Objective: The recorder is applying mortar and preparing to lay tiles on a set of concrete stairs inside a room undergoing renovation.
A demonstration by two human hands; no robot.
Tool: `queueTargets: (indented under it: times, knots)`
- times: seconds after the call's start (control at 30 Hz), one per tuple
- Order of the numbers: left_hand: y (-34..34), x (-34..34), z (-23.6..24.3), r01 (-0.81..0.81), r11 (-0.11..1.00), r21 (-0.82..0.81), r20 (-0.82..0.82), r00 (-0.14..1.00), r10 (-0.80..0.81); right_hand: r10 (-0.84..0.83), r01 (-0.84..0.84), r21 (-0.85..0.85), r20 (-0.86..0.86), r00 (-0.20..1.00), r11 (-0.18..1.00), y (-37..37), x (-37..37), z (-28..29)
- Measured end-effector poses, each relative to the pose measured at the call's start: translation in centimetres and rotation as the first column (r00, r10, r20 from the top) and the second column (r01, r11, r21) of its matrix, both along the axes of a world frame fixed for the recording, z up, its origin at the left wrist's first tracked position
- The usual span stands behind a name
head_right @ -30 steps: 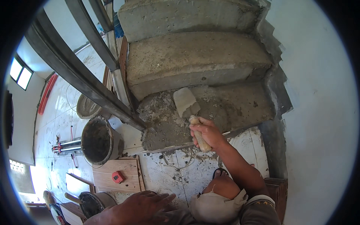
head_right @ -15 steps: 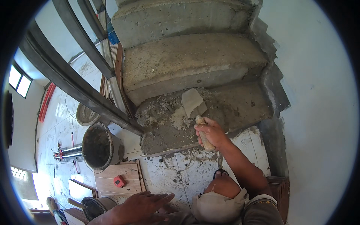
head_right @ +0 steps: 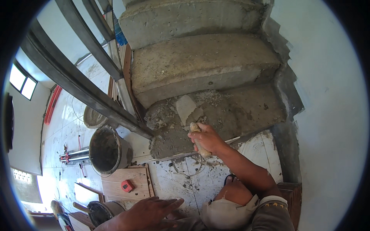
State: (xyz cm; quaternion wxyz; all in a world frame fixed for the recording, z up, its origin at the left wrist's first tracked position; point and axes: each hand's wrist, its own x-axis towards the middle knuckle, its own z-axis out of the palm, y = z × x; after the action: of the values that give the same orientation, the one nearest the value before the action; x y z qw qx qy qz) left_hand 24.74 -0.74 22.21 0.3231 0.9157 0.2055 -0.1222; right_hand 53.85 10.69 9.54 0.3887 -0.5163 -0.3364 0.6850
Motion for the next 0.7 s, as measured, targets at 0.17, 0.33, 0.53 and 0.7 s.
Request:
queueTargets:
  times: [0.17,0.33,0.53,0.7]
  knots:
    - [-0.2,-0.3,-0.2,-0.019,1.000,0.014,0.049,0.999,0.018,-0.178,0.172,-0.057,-0.149,0.973,0.984,-1.8,0.3,1.5]
    - [0.0,0.0,-0.7,0.009,1.000,-0.015,0.051,0.999,-0.008,-0.200,0.176,-0.108,-0.292,0.935,0.979,-1.0,-2.7,0.9]
    - [0.1,0.1,-0.6,0.030,0.998,-0.054,0.024,0.999,-0.029,-0.012,-0.033,-0.134,-0.322,0.947,0.990,2.0,-6.9,-0.3]
    - [-0.3,-0.3,0.0,0.005,1.000,0.000,0.054,0.999,-0.005,-0.045,0.001,-0.136,-0.325,0.945,0.991,2.6,-7.1,0.3]
